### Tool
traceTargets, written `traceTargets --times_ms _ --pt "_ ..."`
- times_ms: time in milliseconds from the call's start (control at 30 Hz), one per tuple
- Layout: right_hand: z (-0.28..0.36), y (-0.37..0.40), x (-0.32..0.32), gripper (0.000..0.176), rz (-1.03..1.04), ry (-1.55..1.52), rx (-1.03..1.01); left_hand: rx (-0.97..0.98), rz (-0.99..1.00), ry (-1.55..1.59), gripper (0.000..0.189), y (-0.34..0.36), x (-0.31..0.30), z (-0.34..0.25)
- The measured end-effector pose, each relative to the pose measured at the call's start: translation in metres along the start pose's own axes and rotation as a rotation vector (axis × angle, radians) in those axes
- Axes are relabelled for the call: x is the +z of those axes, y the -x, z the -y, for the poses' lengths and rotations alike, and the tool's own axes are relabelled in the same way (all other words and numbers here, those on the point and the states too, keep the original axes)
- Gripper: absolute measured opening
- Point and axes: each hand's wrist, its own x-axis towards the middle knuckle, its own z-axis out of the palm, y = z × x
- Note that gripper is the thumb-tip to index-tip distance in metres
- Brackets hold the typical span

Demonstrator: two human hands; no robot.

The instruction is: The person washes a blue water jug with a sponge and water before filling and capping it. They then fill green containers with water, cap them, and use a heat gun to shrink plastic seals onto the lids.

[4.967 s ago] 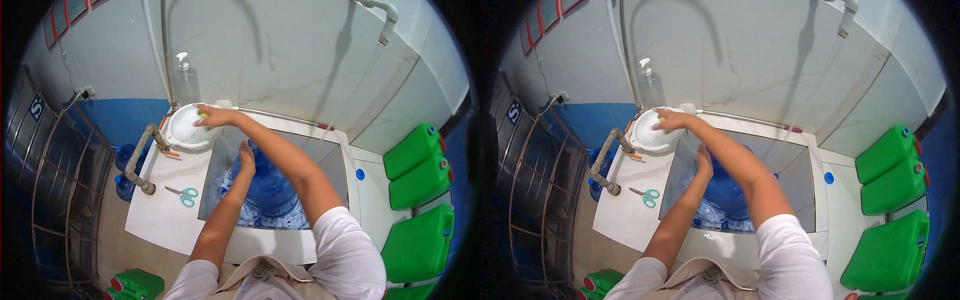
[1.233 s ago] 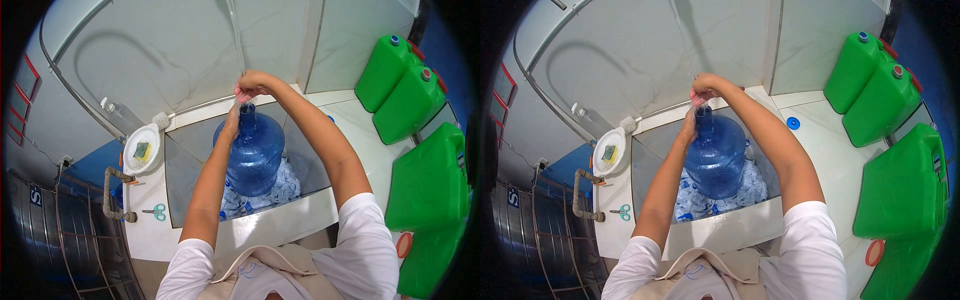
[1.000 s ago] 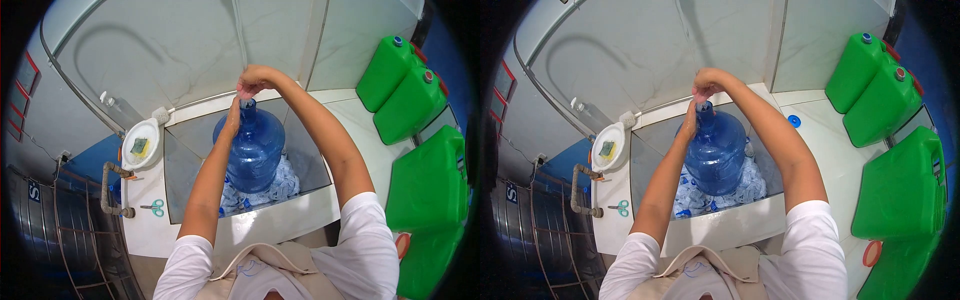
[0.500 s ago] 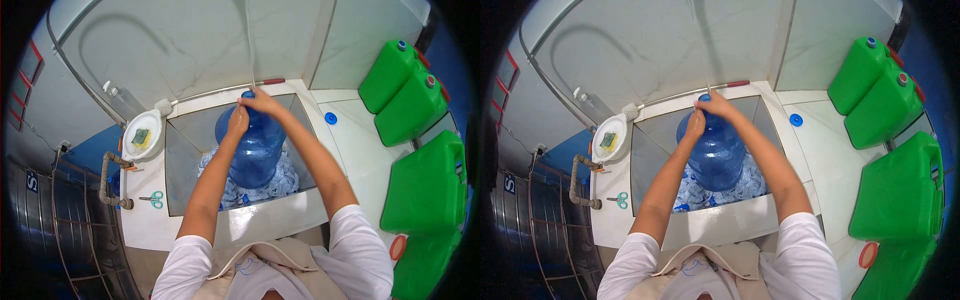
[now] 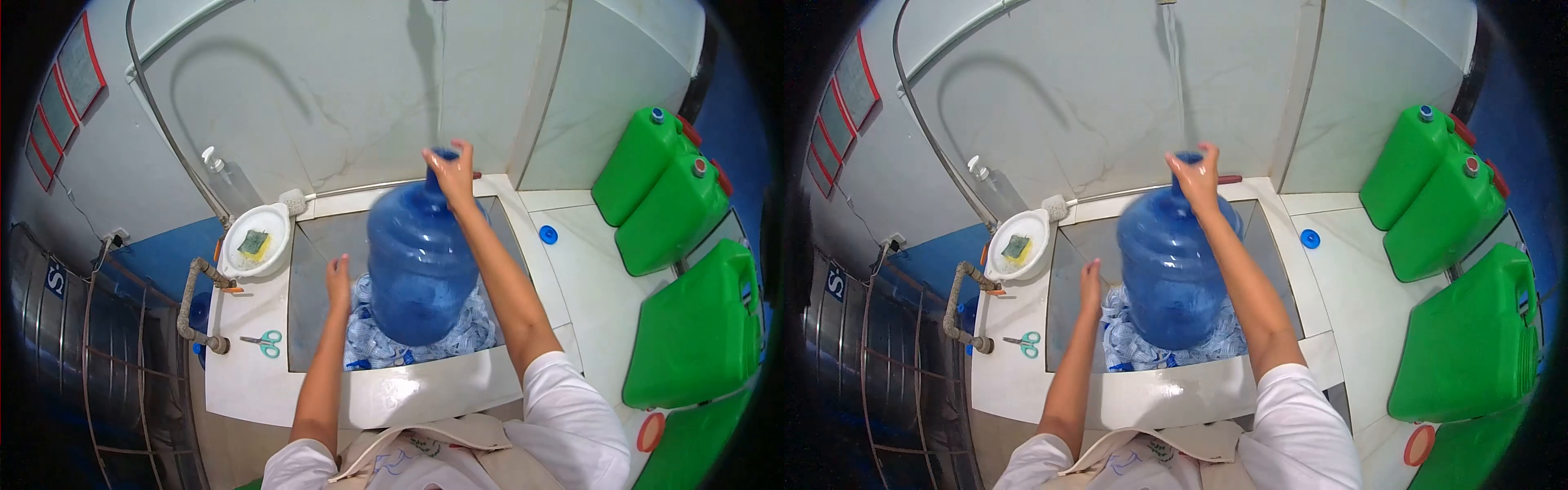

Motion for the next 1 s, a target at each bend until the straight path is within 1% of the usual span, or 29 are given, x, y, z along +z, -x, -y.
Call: traceTargets --times_ms 33,100,133,200,233,267,300,333,367,400,433,467,500,533,600,633,667,700,733,767,800,867,900,967,1000 --pt "0.026 -0.011 0.005 0.072 0.02 -0.099 -0.007 0.001 0.008 0.002 0.061 0.009 -0.007 -0.007" --pt "0.072 -0.032 0.008 0.074 0.001 -0.084 -0.025 -0.727 0.383 0.193 0.077 0.029 -0.03 -0.037" --pt "0.086 -0.045 0.006 0.074 -0.013 -0.088 -0.031 -0.716 0.391 0.186 0.077 0.03 -0.026 -0.028" --pt "0.104 -0.057 0.005 0.076 -0.001 0.006 0.023 -0.657 0.618 0.583 0.095 0.041 -0.019 0.016" --pt "0.11 -0.058 0.006 0.077 0.061 -0.03 0.105 -0.655 0.617 0.578 0.095 0.054 -0.026 0.028" --pt "0.117 -0.055 0.008 0.077 0.063 -0.031 0.102 -0.808 0.719 0.594 0.097 0.068 -0.031 0.039" --pt "0.124 -0.05 0.009 0.076 0.079 -0.004 0.157 -0.962 0.822 0.599 0.098 0.074 -0.036 0.044" --pt "0.128 -0.047 0.008 0.075 0.094 0.027 0.21 -0.96 0.827 0.597 0.098 0.062 -0.052 0.042" --pt "0.133 -0.05 0.004 0.075 0.09 0.032 0.202 -0.893 0.808 0.575 0.093 0.041 -0.079 0.037" --pt "0.137 -0.054 -0.001 0.074 0.019 -0.1 0.207 -0.826 0.789 0.551 0.088 0.027 -0.097 0.029" --pt "0.14 -0.058 -0.004 0.074 -0.053 -0.236 0.212 -0.82 0.797 0.548 0.088 0.023 -0.103 0.01" --pt "0.141 -0.063 -0.003 0.074 -0.058 -0.238 0.206 -0.699 0.599 0.568 0.086 0.021 -0.11 -0.017" --pt "0.139 -0.065 -0.001 0.074 -0.054 -0.251 0.199 -0.58 0.398 0.582 0.084 0.021 -0.114 -0.029" --pt "0.139 -0.06 0.002 0.074 -0.048 -0.263 0.2 -0.585 0.395 0.577 0.084 0.029 -0.112 -0.016" --pt "0.139 -0.046 0.016 0.076 -0.008 -0.019 0.209 -0.766 0.587 0.71 0.081 0.059 -0.094 0.012" --pt "0.133 -0.044 0.023 0.077 -0.014 0.008 0.213 -0.825 0.586 0.708 0.075 0.078 -0.095 0.006" --pt "0.126 -0.042 0.028 0.077 -0.016 0.041 0.221 -0.821 0.585 0.706 0.075 0.074 -0.104 0.006" --pt "0.131 -0.039 0.027 0.077 -0.016 0.038 0.218 -0.794 0.577 0.698 0.077 0.063 -0.117 0.006" --pt "0.141 -0.035 0.024 0.077 -0.044 -0.066 0.261 -0.766 0.569 0.69 0.078 0.05 -0.132 0.006" --pt "0.148 -0.035 0.021 0.076 -0.072 -0.17 0.302 -0.702 0.57 0.621 0.079 0.038 -0.147 -0.013" --pt "0.151 -0.043 0.021 0.076 -0.072 -0.172 0.297 -0.544 0.576 0.678 0.078 0.043 -0.153 -0.047" --pt "0.144 -0.051 0.018 0.079 0.027 -0.229 0.328 -0.454 0.426 0.754 0.077 0.036 -0.139 -0.034" --pt "0.133 -0.041 0.017 0.079 0.043 -0.219 0.35 -0.477 0.406 0.755 0.077 0.052 -0.137 -0.017" --pt "0.124 -0.034 0.019 0.073 -0.075 -0.108 0.302 -0.786 0.456 0.708 0.078 0.067 -0.126 -0.007" --pt "0.118 -0.03 0.014 0.07 -0.137 -0.051 0.28 -0.787 0.446 0.715 0.078 0.062 -0.138 -0.015"
